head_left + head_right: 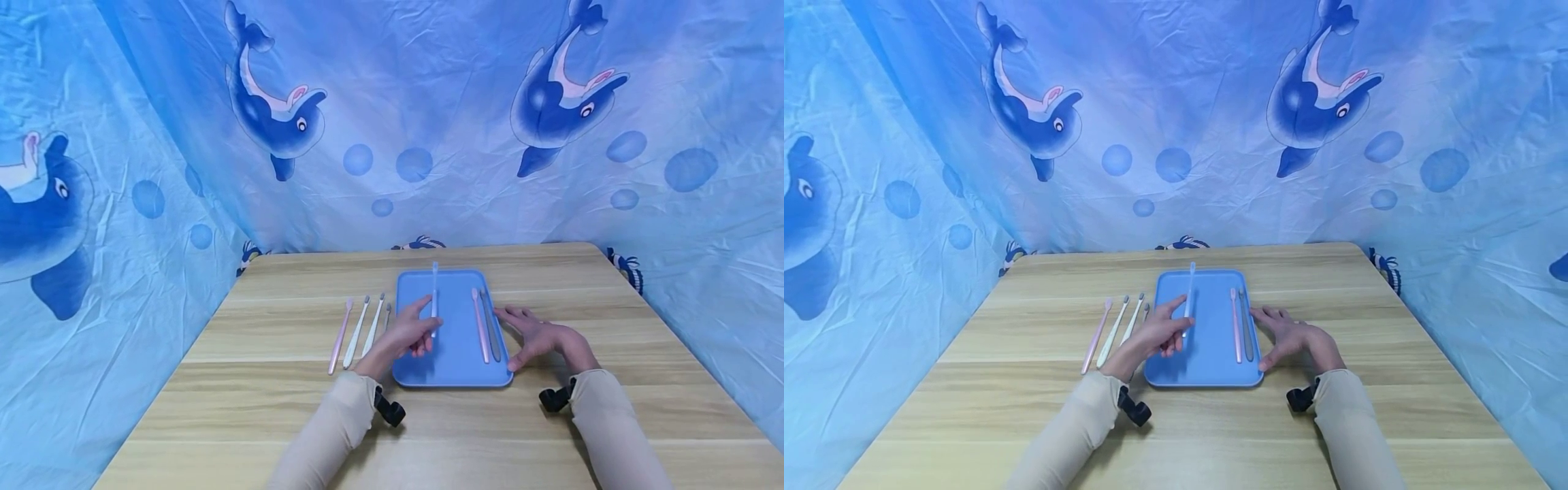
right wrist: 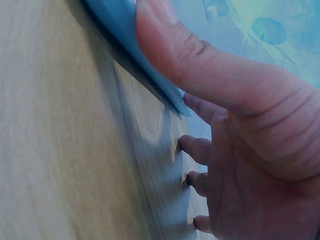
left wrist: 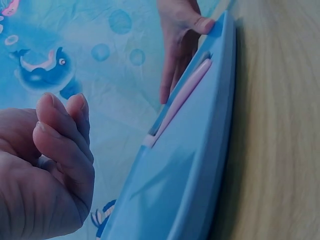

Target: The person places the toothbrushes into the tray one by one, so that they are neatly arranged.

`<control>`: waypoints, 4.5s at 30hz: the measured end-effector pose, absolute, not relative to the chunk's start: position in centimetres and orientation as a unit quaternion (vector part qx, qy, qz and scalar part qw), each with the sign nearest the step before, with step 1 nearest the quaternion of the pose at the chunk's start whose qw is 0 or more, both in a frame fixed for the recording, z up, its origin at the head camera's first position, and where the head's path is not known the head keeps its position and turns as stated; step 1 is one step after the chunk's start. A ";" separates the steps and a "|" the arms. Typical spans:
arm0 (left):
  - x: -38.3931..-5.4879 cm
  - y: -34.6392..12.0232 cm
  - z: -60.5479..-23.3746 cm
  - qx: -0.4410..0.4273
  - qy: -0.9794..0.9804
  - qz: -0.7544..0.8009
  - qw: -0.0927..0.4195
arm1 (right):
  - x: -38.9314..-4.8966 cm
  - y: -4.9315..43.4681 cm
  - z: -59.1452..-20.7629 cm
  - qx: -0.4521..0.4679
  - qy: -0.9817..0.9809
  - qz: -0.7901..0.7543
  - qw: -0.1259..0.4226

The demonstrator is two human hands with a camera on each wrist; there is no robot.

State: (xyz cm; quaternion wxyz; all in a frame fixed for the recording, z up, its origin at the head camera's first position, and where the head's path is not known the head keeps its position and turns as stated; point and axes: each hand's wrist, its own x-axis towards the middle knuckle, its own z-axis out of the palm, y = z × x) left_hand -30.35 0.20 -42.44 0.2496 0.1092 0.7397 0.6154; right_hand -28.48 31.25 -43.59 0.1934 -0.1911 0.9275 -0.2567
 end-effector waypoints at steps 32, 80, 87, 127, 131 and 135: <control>-29.2 5.6 -44.2 0.119 0.721 0.635 0.251 | -28.8 31.0 -43.1 -0.172 0.926 -0.260 0.212; -28.4 8.6 -45.8 0.057 0.773 0.584 0.240 | -28.6 30.9 -43.1 -0.178 0.927 -0.254 0.210; -28.3 8.8 -45.9 0.060 0.785 0.572 0.230 | -28.5 30.9 -43.0 -0.181 0.928 -0.252 0.208; -28.7 4.4 -43.4 0.061 0.771 0.590 0.232 | -28.8 31.0 -43.7 -0.183 0.930 -0.248 0.199; -29.0 2.8 -42.7 0.051 0.772 0.592 0.226 | -28.7 31.0 -43.6 -0.184 0.930 -0.250 0.195; -29.5 0.7 -42.4 0.046 0.767 0.601 0.220 | -28.7 31.0 -43.5 -0.188 0.930 -0.252 0.192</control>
